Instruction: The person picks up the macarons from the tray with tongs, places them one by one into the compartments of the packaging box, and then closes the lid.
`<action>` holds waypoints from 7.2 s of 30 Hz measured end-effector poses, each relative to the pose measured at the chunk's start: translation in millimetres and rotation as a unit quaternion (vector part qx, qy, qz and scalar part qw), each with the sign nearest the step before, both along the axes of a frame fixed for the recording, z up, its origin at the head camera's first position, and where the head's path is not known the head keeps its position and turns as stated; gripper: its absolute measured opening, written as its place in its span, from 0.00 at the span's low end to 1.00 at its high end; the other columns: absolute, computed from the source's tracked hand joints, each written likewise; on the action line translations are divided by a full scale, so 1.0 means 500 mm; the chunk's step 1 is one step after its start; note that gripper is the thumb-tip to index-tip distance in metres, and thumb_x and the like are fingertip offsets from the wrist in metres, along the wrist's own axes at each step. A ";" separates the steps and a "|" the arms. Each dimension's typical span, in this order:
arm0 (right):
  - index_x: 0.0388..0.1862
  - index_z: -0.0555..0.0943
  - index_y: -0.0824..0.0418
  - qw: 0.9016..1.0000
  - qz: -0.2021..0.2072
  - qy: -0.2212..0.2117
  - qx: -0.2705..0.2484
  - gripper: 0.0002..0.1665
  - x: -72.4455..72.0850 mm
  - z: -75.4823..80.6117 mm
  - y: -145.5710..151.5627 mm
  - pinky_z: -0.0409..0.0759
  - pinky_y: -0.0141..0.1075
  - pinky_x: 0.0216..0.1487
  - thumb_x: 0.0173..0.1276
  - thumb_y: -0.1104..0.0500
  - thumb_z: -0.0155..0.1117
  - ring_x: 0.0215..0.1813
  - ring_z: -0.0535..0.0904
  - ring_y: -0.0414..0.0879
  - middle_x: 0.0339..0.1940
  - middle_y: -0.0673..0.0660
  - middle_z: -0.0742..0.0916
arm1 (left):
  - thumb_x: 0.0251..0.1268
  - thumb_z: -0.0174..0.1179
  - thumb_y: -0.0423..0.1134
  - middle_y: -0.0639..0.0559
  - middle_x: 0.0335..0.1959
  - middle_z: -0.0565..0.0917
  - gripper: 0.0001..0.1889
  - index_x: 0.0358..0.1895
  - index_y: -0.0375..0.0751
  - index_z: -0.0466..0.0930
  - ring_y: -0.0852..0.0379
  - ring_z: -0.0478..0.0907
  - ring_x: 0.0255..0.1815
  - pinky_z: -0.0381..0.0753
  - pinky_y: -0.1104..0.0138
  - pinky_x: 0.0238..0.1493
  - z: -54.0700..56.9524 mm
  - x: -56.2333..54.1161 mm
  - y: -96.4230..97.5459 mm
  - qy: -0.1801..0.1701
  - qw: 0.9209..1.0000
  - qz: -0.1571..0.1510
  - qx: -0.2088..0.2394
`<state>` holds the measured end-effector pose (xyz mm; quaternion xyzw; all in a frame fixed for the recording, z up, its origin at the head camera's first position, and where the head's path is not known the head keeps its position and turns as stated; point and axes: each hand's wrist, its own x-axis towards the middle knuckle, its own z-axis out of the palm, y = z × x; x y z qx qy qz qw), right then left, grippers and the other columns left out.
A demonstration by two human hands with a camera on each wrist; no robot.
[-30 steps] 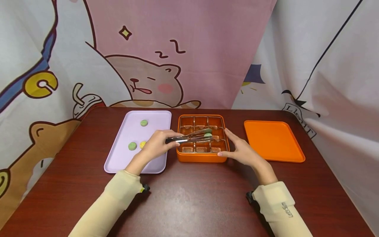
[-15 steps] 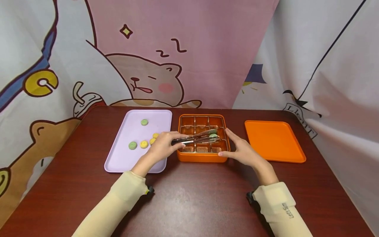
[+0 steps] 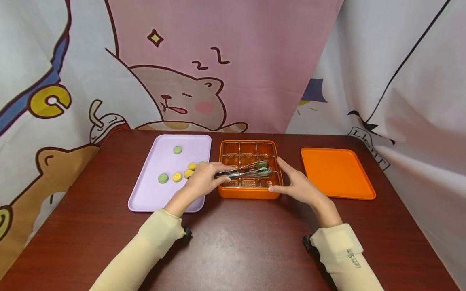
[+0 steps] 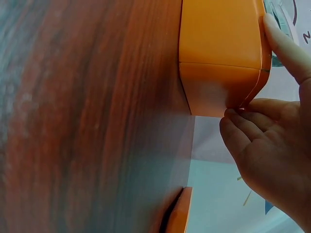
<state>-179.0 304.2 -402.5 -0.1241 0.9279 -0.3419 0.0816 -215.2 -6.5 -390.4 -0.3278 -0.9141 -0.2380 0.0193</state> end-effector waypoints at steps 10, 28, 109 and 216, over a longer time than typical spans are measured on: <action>0.82 0.45 0.61 1.000 0.005 0.000 0.000 0.62 0.001 -0.003 0.004 0.53 0.68 0.73 0.63 0.44 0.72 0.81 0.50 0.68 0.83 0.66 0.52 | 0.65 0.65 0.48 0.48 0.57 0.86 0.22 0.61 0.48 0.82 0.48 0.82 0.59 0.79 0.56 0.58 -0.002 0.000 -0.003 0.000 1.000 -0.006 0.013; 0.82 0.44 0.61 1.000 0.007 -0.005 -0.004 0.62 -0.002 -0.002 0.003 0.53 0.68 0.72 0.63 0.43 0.71 0.81 0.49 0.68 0.83 0.65 0.51 | 0.64 0.67 0.47 0.47 0.58 0.85 0.23 0.61 0.49 0.82 0.48 0.81 0.61 0.78 0.57 0.61 -0.002 0.006 -0.006 -0.049 0.997 0.016 0.059; 0.82 0.44 0.60 1.000 0.005 -0.005 0.005 0.62 0.002 0.005 0.000 0.54 0.68 0.72 0.63 0.43 0.71 0.80 0.51 0.68 0.83 0.66 0.52 | 0.55 0.74 0.37 0.40 0.47 0.89 0.23 0.57 0.42 0.84 0.79 0.76 0.33 0.71 0.85 0.33 0.030 0.158 -0.386 0.003 0.944 0.277 0.181; 0.82 0.44 0.60 1.000 0.001 -0.005 0.002 0.61 0.007 0.005 -0.003 0.55 0.68 0.72 0.64 0.43 0.71 0.80 0.52 0.69 0.83 0.66 0.52 | 0.60 0.68 0.35 0.34 0.47 0.86 0.12 0.47 0.39 0.87 0.37 0.81 0.44 0.78 0.45 0.42 -0.021 0.150 -0.459 -0.054 0.948 0.314 0.014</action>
